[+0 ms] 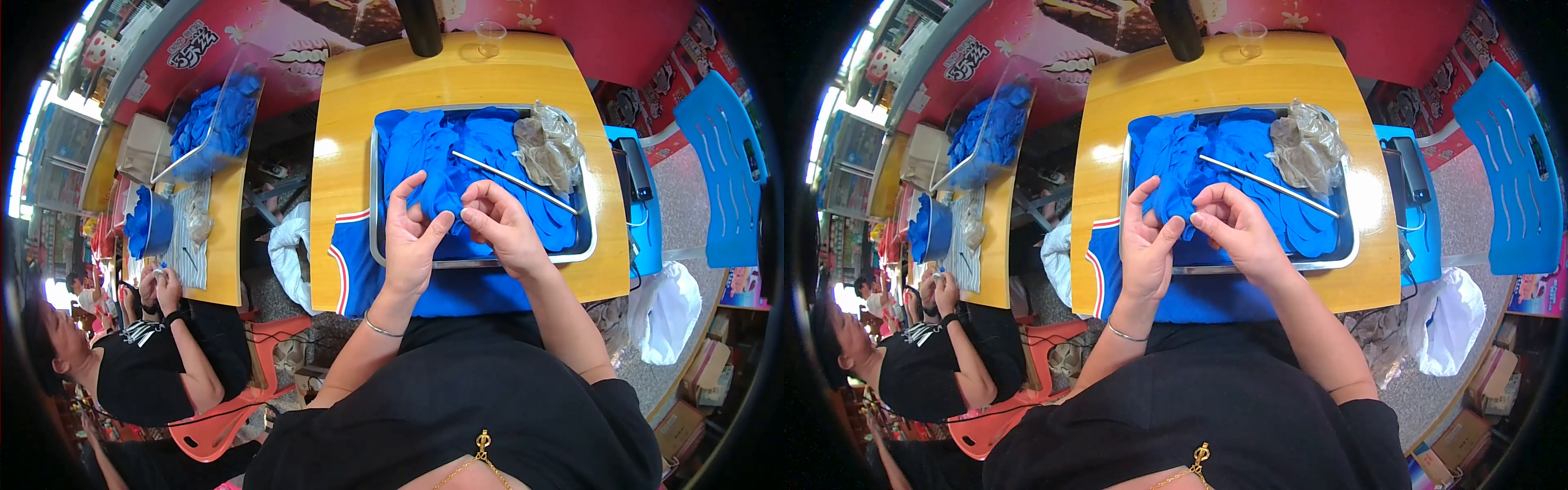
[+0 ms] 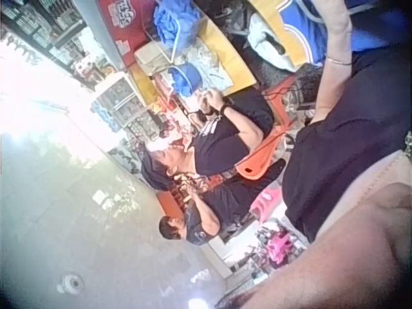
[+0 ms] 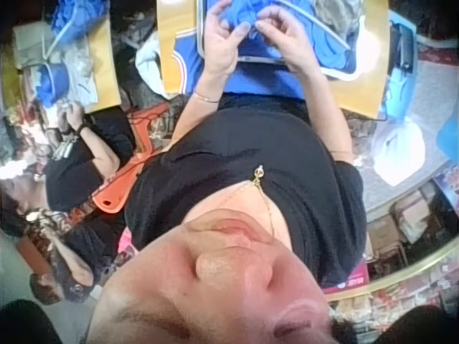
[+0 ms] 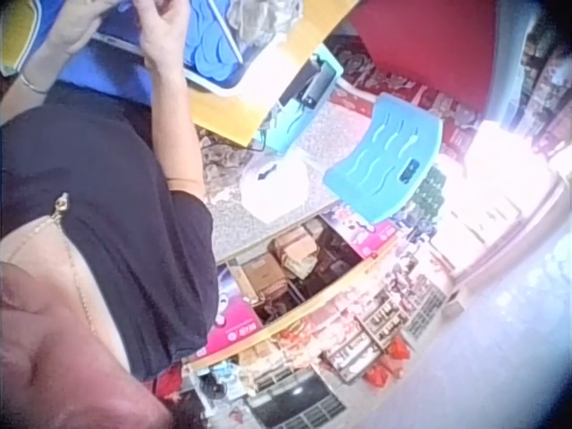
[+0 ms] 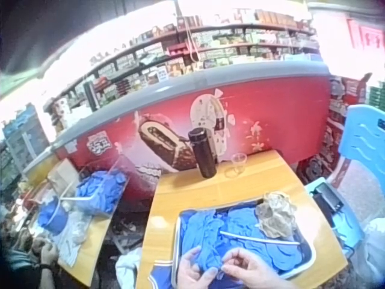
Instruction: Manually assembling and finishing small fabric components for jerseys using a manipulation stick.
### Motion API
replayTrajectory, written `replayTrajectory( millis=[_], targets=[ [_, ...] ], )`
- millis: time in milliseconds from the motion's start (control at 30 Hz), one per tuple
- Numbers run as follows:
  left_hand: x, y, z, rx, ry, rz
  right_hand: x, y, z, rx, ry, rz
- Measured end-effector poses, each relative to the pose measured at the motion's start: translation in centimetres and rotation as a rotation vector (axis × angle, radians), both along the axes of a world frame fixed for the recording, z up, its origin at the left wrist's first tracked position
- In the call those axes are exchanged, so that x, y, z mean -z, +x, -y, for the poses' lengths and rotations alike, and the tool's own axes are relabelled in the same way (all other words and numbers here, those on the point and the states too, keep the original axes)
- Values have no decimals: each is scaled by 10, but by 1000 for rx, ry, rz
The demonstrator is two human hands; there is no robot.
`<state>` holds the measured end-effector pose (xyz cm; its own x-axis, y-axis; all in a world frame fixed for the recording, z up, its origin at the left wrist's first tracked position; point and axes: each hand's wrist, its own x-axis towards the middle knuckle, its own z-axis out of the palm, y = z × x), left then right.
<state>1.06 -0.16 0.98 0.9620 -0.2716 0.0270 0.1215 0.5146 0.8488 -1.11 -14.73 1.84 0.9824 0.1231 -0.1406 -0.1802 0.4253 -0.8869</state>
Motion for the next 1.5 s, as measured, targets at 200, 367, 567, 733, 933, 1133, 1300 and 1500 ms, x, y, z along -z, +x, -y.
replayTrajectory(
  millis=[200, 367, 567, 733, 933, 1133, 1300, 1500],
  targets=[
    [10, 4, -1, -5, -109, -100, 5, 3, -3, 45, 8, 4],
    [9, 4, 3, -61, -47, -68, 8, 6, 0, 71, 19, -3],
    [3, 8, 1, 35, -33, -114, 4, 13, 7, 86, -63, 74],
    [-6, 12, 0, 169, -63, -120, 1, 18, 7, 83, -84, 149],
    [0, 17, -2, 250, -196, -216, 0, 24, 4, 65, -60, 155],
    [-9, 23, 2, 194, 80, -55, -4, 30, 4, 93, -88, 116],
    [-9, 24, 1, 209, -122, -166, -13, 35, 4, 62, -81, 79],
    [1, 24, -1, 175, -140, -192, -6, 40, 6, 10, -117, 122]
  ],
)
